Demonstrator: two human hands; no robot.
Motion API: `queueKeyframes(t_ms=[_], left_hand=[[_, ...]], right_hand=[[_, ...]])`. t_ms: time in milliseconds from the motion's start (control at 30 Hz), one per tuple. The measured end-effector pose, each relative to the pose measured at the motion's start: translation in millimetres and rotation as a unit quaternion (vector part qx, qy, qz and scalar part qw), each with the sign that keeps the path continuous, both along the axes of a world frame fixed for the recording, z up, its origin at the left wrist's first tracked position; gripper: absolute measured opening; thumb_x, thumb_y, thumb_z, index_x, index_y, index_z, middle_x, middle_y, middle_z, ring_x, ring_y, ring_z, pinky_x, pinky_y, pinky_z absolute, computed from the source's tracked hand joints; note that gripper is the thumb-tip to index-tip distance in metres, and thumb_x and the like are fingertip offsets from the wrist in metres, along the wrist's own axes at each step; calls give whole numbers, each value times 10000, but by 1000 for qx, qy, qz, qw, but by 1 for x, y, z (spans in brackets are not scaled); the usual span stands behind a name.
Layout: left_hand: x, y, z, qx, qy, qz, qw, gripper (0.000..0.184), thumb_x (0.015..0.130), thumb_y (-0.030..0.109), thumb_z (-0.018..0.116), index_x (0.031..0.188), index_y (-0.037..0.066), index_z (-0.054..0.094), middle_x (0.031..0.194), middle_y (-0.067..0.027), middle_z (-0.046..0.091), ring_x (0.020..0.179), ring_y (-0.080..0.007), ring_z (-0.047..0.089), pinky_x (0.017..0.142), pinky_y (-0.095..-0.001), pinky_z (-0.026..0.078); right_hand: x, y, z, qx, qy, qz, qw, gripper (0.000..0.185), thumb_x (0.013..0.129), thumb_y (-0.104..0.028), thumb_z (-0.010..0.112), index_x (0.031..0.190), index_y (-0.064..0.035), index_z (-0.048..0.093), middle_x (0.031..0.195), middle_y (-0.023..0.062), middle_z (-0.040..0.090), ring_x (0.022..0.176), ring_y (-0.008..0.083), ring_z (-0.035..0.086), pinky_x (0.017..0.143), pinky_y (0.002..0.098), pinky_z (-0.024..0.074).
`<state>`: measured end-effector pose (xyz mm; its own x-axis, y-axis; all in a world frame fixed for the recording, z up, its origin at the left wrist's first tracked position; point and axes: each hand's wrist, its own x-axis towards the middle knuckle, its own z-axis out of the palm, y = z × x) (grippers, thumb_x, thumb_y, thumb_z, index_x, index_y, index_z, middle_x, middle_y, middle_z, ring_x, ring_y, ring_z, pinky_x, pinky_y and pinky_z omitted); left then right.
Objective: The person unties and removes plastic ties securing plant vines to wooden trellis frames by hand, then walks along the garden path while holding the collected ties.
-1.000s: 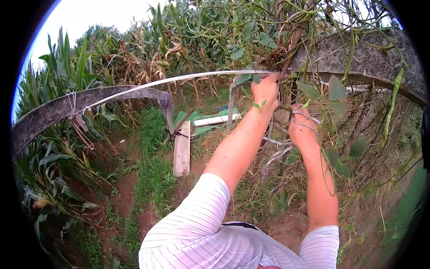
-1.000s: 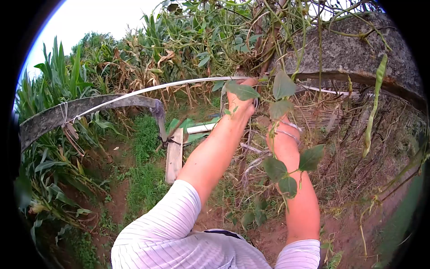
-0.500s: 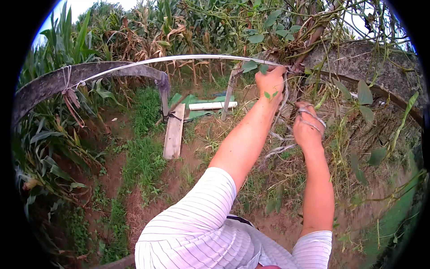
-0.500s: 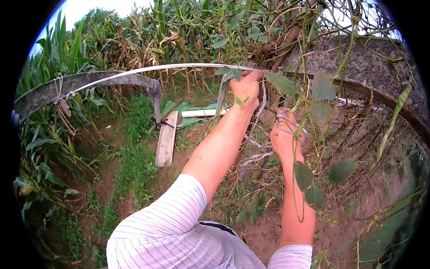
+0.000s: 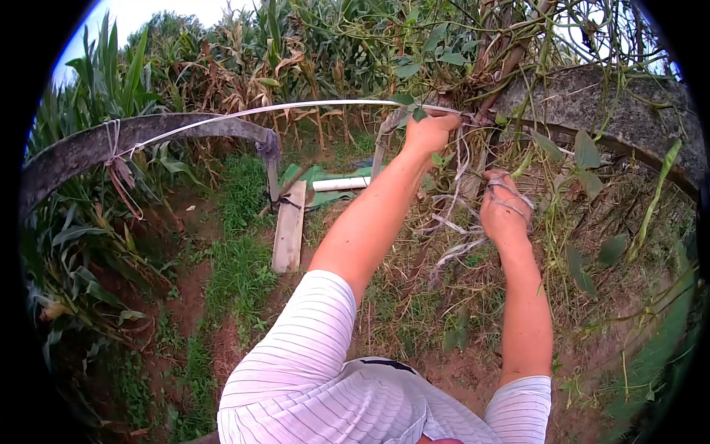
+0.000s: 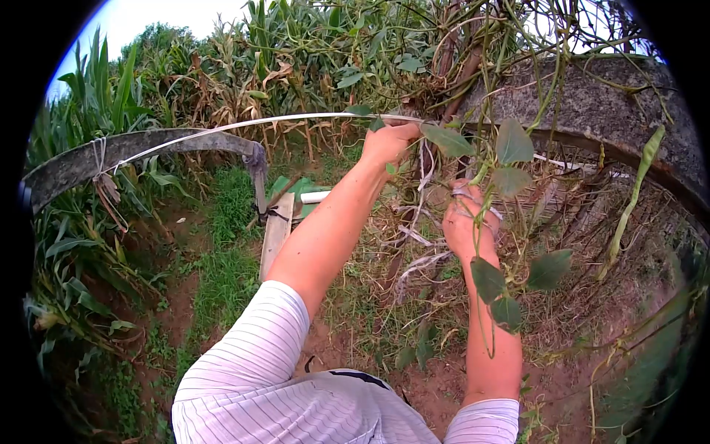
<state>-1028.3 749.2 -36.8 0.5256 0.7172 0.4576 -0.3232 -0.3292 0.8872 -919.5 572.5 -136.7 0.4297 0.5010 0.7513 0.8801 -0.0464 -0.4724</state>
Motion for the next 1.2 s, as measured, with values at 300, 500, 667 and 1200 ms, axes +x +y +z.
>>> queueKeyframes(t_ms=[300, 500, 667, 1200], left_hand=[[18, -5, -11, -260, -80, -224, 936, 146, 851, 131, 587, 714, 85, 567, 574, 16, 422, 418, -97, 317, 403, -275, 252], [14, -4, -6, -261, 9, -212, 942, 185, 855, 190, 541, 679, 145, 505, 545, 28, 383, 391, -93, 247, 405, -269, 205], [14, -3, -9, -248, -3, -214, 945, 188, 836, 196, 548, 664, 153, 488, 539, 44, 365, 393, -83, 237, 395, -266, 187], [4, 3, -8, -246, -34, -290, 924, 172, 861, 125, 576, 702, 111, 511, 575, 5, 432, 490, -146, 411, 489, -314, 347]], right_hand=[[-35, -11, 22, -109, -129, -124, 978, 231, 917, -140, 518, 1111, -97, 636, 1116, 87, 661, 1015, 288, 638, 886, 367, 516], [-41, 11, 66, -220, 22, -235, 946, 393, 995, -280, 447, 1378, -317, 527, 989, 96, 693, 920, 317, 664, 814, 412, 530], [-16, 32, 70, -35, -141, -69, 987, 420, 980, -256, 498, 1383, -375, 507, 966, 90, 692, 863, 308, 668, 716, 427, 537], [-3, 2, 28, -76, -228, -52, 969, 324, 810, -304, 635, 1050, -87, 630, 1115, 140, 579, 963, 349, 627, 794, 423, 524]])
